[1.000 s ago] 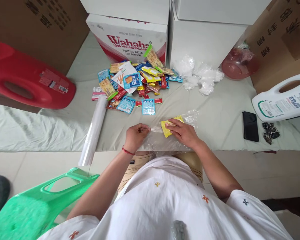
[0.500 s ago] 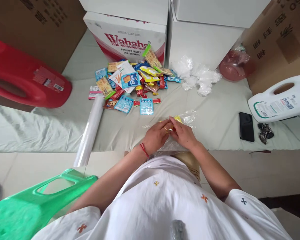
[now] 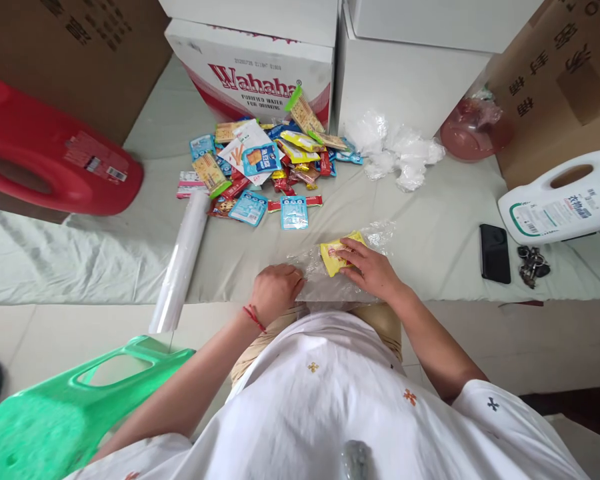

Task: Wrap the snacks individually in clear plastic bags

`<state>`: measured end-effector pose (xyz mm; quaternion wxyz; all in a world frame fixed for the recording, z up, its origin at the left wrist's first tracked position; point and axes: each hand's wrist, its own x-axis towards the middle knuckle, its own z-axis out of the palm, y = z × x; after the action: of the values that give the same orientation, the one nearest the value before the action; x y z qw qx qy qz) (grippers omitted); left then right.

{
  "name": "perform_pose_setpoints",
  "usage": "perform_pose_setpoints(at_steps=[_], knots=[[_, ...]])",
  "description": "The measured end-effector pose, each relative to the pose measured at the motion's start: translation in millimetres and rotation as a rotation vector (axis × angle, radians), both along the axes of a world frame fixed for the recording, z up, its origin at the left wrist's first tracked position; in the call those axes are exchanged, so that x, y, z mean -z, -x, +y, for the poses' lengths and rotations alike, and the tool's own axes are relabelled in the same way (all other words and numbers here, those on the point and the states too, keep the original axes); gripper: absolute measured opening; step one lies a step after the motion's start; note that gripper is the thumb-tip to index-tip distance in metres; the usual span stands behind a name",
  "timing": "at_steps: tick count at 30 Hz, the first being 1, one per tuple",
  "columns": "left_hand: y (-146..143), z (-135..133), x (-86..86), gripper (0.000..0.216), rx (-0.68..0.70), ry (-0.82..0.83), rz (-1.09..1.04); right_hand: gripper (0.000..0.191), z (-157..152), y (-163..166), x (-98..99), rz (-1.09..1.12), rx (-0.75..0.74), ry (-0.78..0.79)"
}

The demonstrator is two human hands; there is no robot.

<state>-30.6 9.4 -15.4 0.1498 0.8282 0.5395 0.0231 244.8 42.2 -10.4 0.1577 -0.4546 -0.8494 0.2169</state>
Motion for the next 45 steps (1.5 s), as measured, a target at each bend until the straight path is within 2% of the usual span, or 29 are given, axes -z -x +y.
perform_pose_setpoints(at_steps=[4,7,9,12,16,19,21,23,25,27,30,32,35,37,41,45], knots=[[25.0,-12.2,-3.4,0.035,-0.181,-0.081,-0.017,0.040,-5.2,2.0,0.7,-0.066,-0.016,-0.049],[20.6,-13.3,-16.6,0.030,-0.262,-0.265,-0.140,0.041,-7.2,5.8,1.2,-0.098,0.010,-0.074],[5.4,-9.0,-24.0,0.024,-0.180,-0.358,-0.272,0.039,-7.7,8.9,2.2,-0.105,0.030,-0.086],[-26.9,4.7,-24.1,0.029,0.063,-0.388,-0.487,0.035,-7.8,13.5,6.0,-0.088,0.059,-0.110],[-60.5,28.9,-5.8,0.048,0.266,-0.288,-0.623,0.031,-10.4,14.7,9.6,0.040,0.062,-0.118],[-66.6,41.4,8.5,0.051,0.334,-0.192,-0.599,0.028,-15.3,1.9,4.9,0.239,0.030,-0.068],[-64.7,44.5,14.9,0.047,0.362,-0.170,-0.553,0.025,-16.5,-16.7,0.2,0.386,0.171,-0.032],[-62.4,44.2,19.2,0.041,0.370,-0.177,-0.513,0.023,-11.8,-42.1,-1.7,0.500,0.499,-0.040],[-62.0,42.1,22.7,0.038,0.347,-0.193,-0.500,0.027,-0.4,-69.1,1.3,0.522,0.807,-0.031],[-63.3,40.0,26.2,0.038,0.310,-0.209,-0.514,0.043,15.4,-91.0,8.3,0.453,0.912,0.082],[-65.4,38.2,32.5,0.039,0.282,-0.231,-0.551,0.079,38.9,-104.0,20.5,0.364,0.760,0.306],[-65.3,37.7,37.1,0.039,0.283,-0.243,-0.570,0.098,52.4,-100.2,26.0,0.377,0.633,0.362],[-63.9,36.8,43.8,0.037,0.282,-0.274,-0.579,0.106,69.9,-89.3,28.1,0.455,0.538,0.397],[-63.1,36.1,47.1,0.036,0.279,-0.296,-0.573,0.093,78.8,-86.8,26.4,0.517,0.497,0.446],[-62.5,35.0,50.3,0.036,0.283,-0.320,-0.563,0.038,81.9,-101.0,22.9,0.579,0.484,0.421],[-61.9,33.7,51.0,0.038,0.284,-0.312,-0.559,0.031,68.6,-124.2,23.2,0.568,0.603,0.362]])
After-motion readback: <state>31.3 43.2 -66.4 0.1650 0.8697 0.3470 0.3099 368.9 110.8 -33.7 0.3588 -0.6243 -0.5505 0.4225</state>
